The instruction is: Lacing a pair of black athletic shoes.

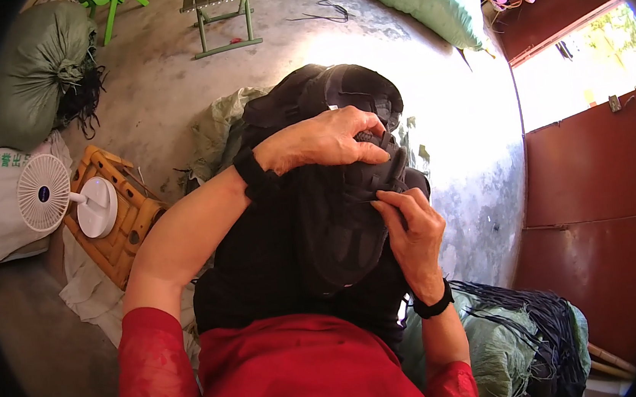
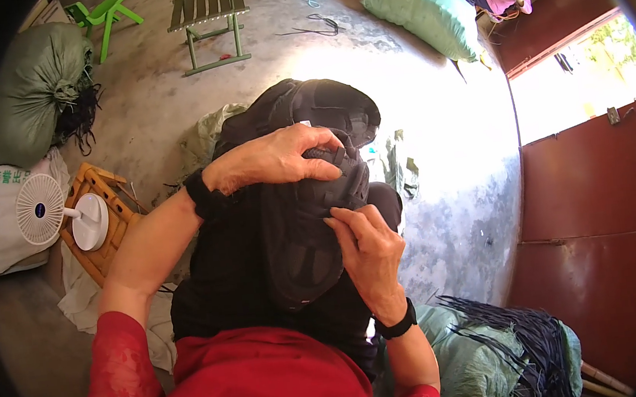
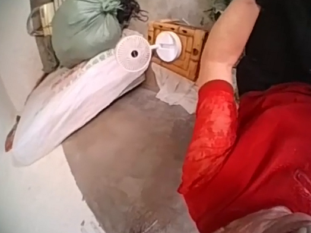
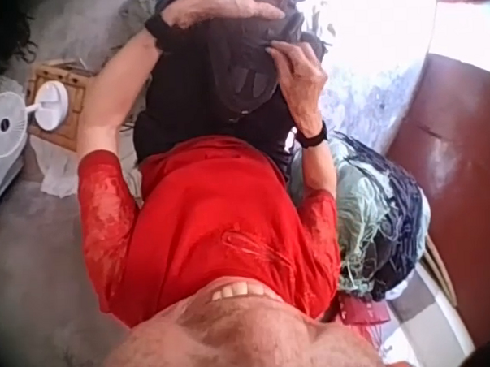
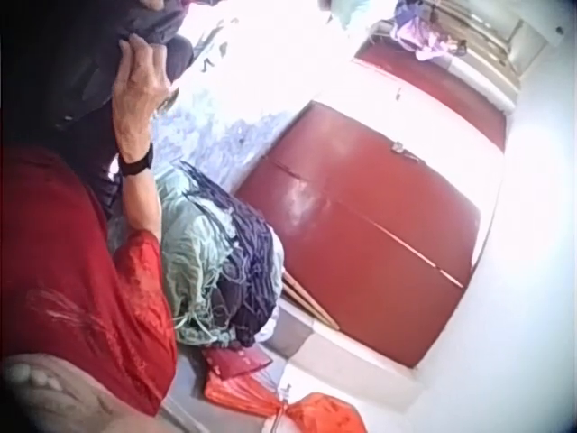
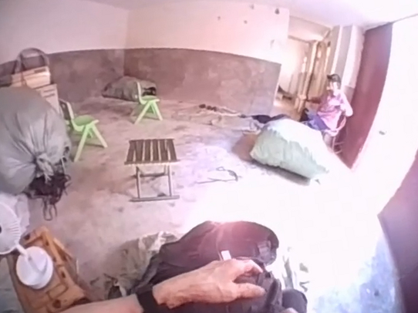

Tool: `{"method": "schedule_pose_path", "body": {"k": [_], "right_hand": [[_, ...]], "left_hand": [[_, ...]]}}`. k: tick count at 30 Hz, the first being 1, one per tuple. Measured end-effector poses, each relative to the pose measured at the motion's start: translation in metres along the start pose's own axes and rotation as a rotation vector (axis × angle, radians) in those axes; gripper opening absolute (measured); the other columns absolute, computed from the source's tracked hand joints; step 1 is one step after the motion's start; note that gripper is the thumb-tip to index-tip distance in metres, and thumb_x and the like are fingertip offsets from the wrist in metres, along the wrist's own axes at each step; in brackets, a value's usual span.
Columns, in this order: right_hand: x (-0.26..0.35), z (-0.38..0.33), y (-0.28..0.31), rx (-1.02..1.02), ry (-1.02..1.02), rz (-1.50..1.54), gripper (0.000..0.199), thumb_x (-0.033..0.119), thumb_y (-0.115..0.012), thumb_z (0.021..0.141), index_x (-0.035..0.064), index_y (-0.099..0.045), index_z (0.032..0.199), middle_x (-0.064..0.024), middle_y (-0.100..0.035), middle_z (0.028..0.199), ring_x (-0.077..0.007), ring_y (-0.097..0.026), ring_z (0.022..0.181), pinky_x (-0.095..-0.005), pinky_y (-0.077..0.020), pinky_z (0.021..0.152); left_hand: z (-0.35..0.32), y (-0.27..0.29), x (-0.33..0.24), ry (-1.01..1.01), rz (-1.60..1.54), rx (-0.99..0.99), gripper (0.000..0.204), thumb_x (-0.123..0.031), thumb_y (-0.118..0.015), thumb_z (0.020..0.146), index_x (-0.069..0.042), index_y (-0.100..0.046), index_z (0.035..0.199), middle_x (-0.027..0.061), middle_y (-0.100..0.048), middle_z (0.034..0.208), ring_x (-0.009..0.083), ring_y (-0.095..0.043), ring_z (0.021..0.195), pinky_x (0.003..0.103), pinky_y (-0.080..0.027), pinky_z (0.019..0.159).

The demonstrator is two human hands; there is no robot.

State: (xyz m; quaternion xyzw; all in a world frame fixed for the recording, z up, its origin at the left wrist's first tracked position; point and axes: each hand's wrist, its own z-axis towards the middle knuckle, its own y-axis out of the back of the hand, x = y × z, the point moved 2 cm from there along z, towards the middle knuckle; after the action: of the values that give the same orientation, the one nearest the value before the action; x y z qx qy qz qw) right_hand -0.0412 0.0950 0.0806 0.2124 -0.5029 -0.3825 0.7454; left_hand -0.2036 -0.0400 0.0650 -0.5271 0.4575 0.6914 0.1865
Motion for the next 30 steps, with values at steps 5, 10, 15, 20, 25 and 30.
{"method": "schedule_pose_path", "body": {"k": [5,10,15,20,25,30], "right_hand": [[-0.003,-0.009,-0.001,0.027,0.115,-0.201,0.015,0.008,-0.076,0.078,0.0071,-0.069,0.091,-0.0052,-0.055,0.067,-0.0203,-0.055,0.055,-0.0311,-0.0428,0.050],[0.001,-0.001,0.003,-0.041,0.049,-0.033,0.011,0.004,-0.073,0.079,0.0056,-0.064,0.086,-0.0058,-0.056,0.072,-0.0205,-0.055,0.055,-0.0299,-0.0422,0.050],[0.005,0.008,0.002,-0.058,-0.036,-0.067,0.011,0.004,-0.070,0.081,0.0066,-0.059,0.082,-0.0057,-0.057,0.078,-0.0227,-0.057,0.057,-0.0331,-0.0424,0.051],[0.007,0.011,0.000,-0.009,0.050,-0.255,0.013,0.008,-0.069,0.082,0.0086,-0.056,0.082,-0.0062,-0.055,0.076,-0.0265,-0.058,0.059,-0.0385,-0.0418,0.050],[0.010,0.014,0.007,0.058,0.088,-0.347,0.013,0.008,-0.068,0.082,0.0091,-0.055,0.084,-0.0071,-0.054,0.076,-0.0287,-0.059,0.061,-0.0407,-0.0418,0.051],[0.007,0.029,0.006,0.151,0.139,-0.210,0.009,0.006,-0.065,0.084,0.0060,-0.056,0.085,-0.0090,-0.057,0.077,-0.0288,-0.060,0.063,-0.0394,-0.0442,0.055]], "left_hand": [[-0.009,0.003,0.003,-0.020,-0.280,0.006,0.043,-0.024,-0.069,0.085,0.001,-0.063,0.120,0.0165,-0.062,0.116,0.0233,-0.058,0.110,0.034,-0.044,0.095],[-0.013,-0.001,0.009,-0.017,-0.532,0.012,0.038,-0.017,-0.069,0.087,0.000,-0.063,0.120,0.0087,-0.060,0.116,0.0138,-0.055,0.107,0.028,-0.043,0.094],[-0.014,-0.002,0.009,-0.020,-0.598,0.012,0.038,-0.018,-0.069,0.088,0.000,-0.063,0.120,0.0071,-0.060,0.116,0.0125,-0.055,0.106,0.027,-0.043,0.094],[-0.014,-0.002,0.009,-0.063,-0.493,-0.037,0.045,-0.019,-0.069,0.088,0.005,-0.059,0.124,0.0111,-0.067,0.113,0.0149,-0.060,0.103,0.028,-0.047,0.092],[-0.016,-0.003,0.012,-0.046,-0.562,-0.015,0.038,-0.016,-0.069,0.088,0.000,-0.061,0.122,0.0049,-0.063,0.112,0.0105,-0.055,0.103,0.026,-0.044,0.093],[-0.013,-0.003,0.006,-0.055,-0.491,-0.020,0.038,-0.017,-0.068,0.089,0.001,-0.061,0.122,0.0058,-0.064,0.111,0.0109,-0.056,0.103,0.027,-0.044,0.092]]}}
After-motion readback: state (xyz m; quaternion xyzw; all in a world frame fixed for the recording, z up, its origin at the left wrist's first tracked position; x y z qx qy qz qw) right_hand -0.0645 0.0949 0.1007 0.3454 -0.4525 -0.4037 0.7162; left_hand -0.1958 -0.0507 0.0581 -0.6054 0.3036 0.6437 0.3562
